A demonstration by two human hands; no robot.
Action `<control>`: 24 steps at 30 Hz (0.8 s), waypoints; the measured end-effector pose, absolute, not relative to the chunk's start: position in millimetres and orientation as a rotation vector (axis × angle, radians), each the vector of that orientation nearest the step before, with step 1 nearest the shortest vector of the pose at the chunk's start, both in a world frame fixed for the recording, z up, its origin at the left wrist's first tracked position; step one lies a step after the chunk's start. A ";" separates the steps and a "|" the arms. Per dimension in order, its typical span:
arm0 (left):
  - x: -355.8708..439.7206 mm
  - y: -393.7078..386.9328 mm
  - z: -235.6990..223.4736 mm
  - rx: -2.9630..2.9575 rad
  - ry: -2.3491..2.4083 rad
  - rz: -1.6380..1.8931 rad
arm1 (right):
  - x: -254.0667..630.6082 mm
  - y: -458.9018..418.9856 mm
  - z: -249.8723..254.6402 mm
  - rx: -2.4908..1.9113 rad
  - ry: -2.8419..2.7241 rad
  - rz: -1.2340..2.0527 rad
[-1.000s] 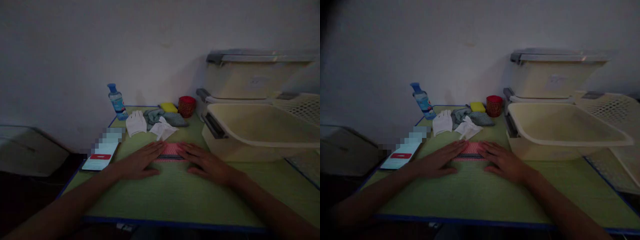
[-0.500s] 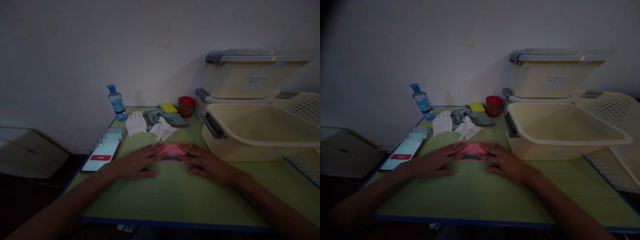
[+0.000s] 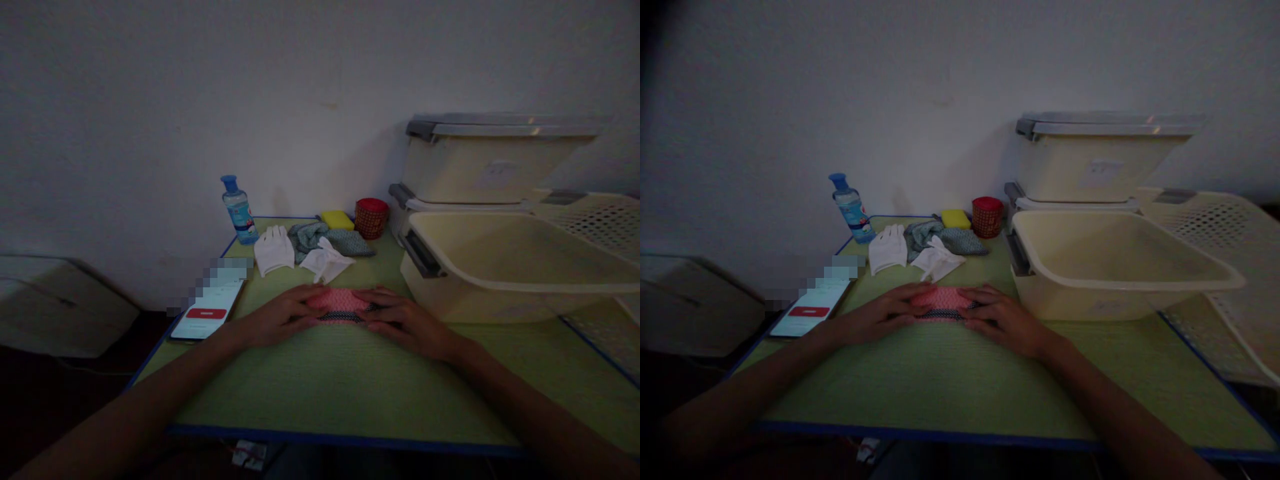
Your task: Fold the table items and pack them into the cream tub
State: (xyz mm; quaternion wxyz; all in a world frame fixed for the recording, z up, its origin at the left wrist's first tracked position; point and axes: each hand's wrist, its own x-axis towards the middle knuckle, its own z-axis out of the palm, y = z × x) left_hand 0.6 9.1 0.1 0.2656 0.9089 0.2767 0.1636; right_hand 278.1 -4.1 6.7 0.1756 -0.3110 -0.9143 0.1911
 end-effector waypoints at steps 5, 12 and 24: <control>8.0 12.5 -5.2 2.235 0.887 0.632 | 271.1 -2.7 8.3 -0.899 -2.399 0.591; 19.4 13.2 -10.1 2.027 1.045 0.823 | 258.4 0.2 3.8 -1.026 -2.166 0.659; 14.3 20.0 -15.4 2.171 1.247 0.739 | 262.0 4.3 1.3 -1.351 -2.120 0.716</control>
